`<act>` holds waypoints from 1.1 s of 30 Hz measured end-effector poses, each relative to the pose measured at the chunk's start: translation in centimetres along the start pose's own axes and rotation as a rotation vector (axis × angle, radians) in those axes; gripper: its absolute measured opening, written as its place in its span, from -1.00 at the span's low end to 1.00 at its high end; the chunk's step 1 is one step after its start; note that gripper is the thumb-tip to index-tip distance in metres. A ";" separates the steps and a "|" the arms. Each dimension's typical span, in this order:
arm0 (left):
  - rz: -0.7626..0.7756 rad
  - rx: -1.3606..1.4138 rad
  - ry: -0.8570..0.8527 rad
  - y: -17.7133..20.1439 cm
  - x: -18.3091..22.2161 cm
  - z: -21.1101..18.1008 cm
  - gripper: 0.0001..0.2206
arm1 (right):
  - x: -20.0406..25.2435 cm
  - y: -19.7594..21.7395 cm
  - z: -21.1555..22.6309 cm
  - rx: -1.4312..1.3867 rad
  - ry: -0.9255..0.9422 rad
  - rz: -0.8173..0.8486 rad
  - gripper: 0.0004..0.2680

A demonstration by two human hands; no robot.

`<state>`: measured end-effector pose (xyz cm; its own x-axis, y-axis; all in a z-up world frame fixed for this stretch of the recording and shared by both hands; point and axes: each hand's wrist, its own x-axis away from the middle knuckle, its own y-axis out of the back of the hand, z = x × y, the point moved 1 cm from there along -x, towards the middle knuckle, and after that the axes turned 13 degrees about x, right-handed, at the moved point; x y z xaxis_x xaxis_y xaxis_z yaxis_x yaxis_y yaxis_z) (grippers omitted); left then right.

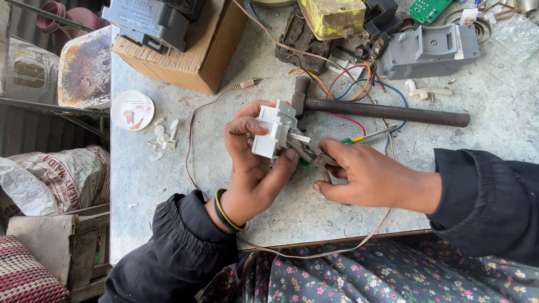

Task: The person uses pliers and a hammer to remove a pin from a white plastic electrical component, then uses a screwdriver to adjust a gray metal box. The person works at a cluttered table with various tools and parts.

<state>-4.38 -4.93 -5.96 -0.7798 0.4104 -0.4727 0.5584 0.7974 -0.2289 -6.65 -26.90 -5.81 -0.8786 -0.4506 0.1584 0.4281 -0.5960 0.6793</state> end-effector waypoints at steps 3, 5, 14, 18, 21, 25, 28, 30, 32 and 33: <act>-0.055 0.006 -0.042 0.3 -0.5 0.1 -0.50 | -0.4 0.0 -0.2 -0.137 0.073 -0.046 -0.57; -0.085 0.037 -0.045 0.4 -1.0 -0.1 -0.46 | -0.3 0.3 -0.3 -0.154 0.052 -0.038 -0.54; -0.249 0.247 0.111 0.8 -2.7 -1.5 -0.42 | 0.2 -0.5 -2.5 -0.438 0.132 0.057 -0.68; -0.448 0.476 0.213 2.2 -3.1 -1.3 -0.46 | -0.5 -1.5 -3.8 -0.577 0.113 0.104 -0.75; -0.486 0.591 0.244 2.7 -3.7 -1.4 -0.54 | -0.4 -0.9 -3.6 -0.642 0.052 0.109 -0.78; -0.431 0.636 0.302 2.8 -4.2 -1.6 -0.53 | -0.3 0.3 -2.7 -0.703 -0.028 0.100 -0.79; -0.446 0.598 0.348 2.6 -4.3 -1.8 -0.51 | -0.4 0.6 -2.2 -0.700 -0.084 0.097 -0.76; -0.456 0.569 0.368 2.6 -4.3 -1.9 -0.48 | -0.5 0.4 -2.4 -0.680 -0.052 0.065 -0.75; -0.455 0.556 0.361 2.7 -4.3 -1.9 -0.46 | -0.6 0.0 -2.9 -0.699 0.005 0.024 -0.77; -0.454 0.548 0.359 2.7 -4.3 -1.9 -0.44 | -0.7 -0.2 -3.3 -0.729 0.047 -0.002 -0.80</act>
<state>-0.08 -3.67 -2.90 -0.9559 0.2895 0.0494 0.1507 0.6278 -0.7636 -5.45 -28.68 -8.39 -0.8764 -0.4674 0.1160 0.4732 -0.8805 0.0274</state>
